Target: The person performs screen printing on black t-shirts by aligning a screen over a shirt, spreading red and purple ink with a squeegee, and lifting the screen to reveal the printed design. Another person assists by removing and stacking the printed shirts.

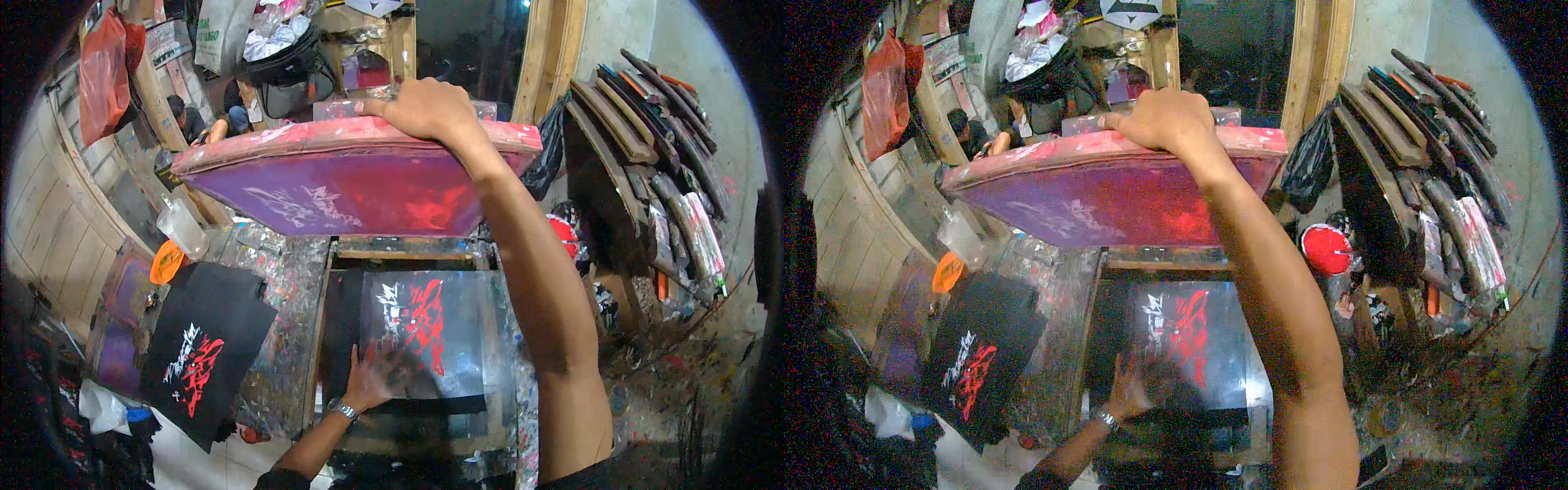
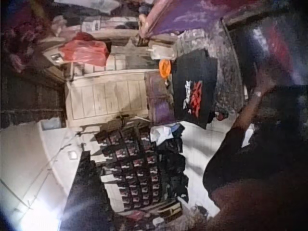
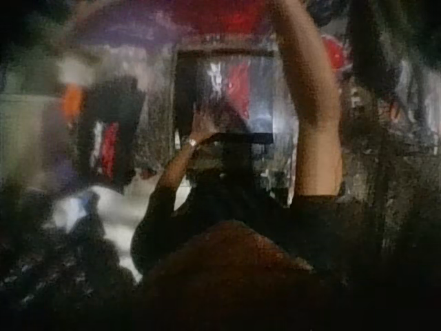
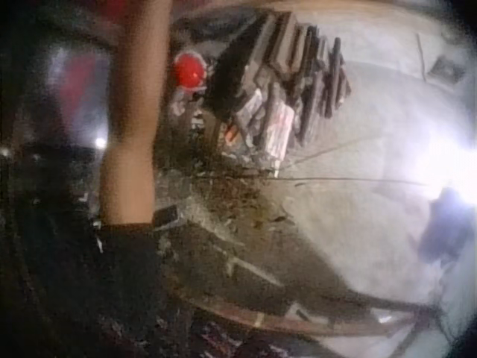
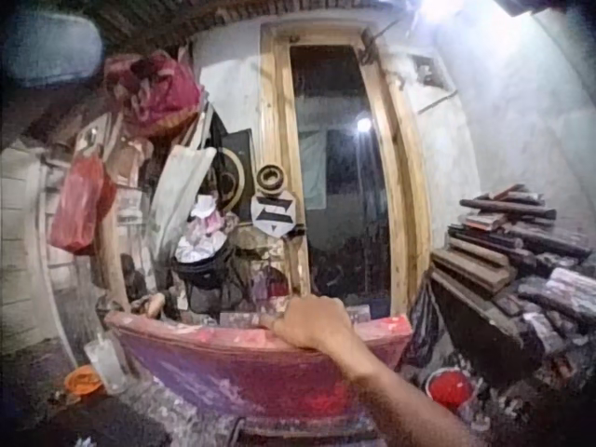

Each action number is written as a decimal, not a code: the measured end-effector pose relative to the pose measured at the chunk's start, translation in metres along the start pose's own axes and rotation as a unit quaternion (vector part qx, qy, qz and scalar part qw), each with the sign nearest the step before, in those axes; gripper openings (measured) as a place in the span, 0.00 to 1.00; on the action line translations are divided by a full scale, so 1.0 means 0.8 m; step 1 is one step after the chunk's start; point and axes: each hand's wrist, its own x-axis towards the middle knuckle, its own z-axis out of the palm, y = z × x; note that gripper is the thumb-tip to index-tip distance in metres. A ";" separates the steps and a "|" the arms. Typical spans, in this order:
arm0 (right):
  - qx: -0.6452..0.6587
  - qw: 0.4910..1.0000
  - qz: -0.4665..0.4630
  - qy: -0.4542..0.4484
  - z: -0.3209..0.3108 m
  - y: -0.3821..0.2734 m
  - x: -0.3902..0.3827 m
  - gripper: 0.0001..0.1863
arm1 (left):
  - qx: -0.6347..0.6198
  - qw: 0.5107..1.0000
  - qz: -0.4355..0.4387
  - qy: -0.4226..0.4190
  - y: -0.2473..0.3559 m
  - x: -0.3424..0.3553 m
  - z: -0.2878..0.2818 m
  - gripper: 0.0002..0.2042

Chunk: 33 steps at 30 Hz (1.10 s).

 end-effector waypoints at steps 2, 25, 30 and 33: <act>-0.004 1.000 -0.004 0.025 0.002 0.003 0.000 0.43 | -0.025 1.000 -0.001 -0.004 -0.002 0.001 0.000 0.41; 0.016 0.996 -0.018 0.092 0.026 -0.026 -0.020 0.33 | -0.225 0.948 -0.049 0.221 0.014 0.023 0.025 0.22; 0.008 0.999 -0.045 0.014 0.040 -0.016 -0.090 0.32 | -0.216 0.903 -0.021 0.370 0.036 0.069 -0.134 0.28; 0.039 0.983 -0.063 0.168 0.097 -0.028 -0.173 0.33 | 0.116 0.838 -0.184 0.501 -0.042 0.036 -0.262 0.38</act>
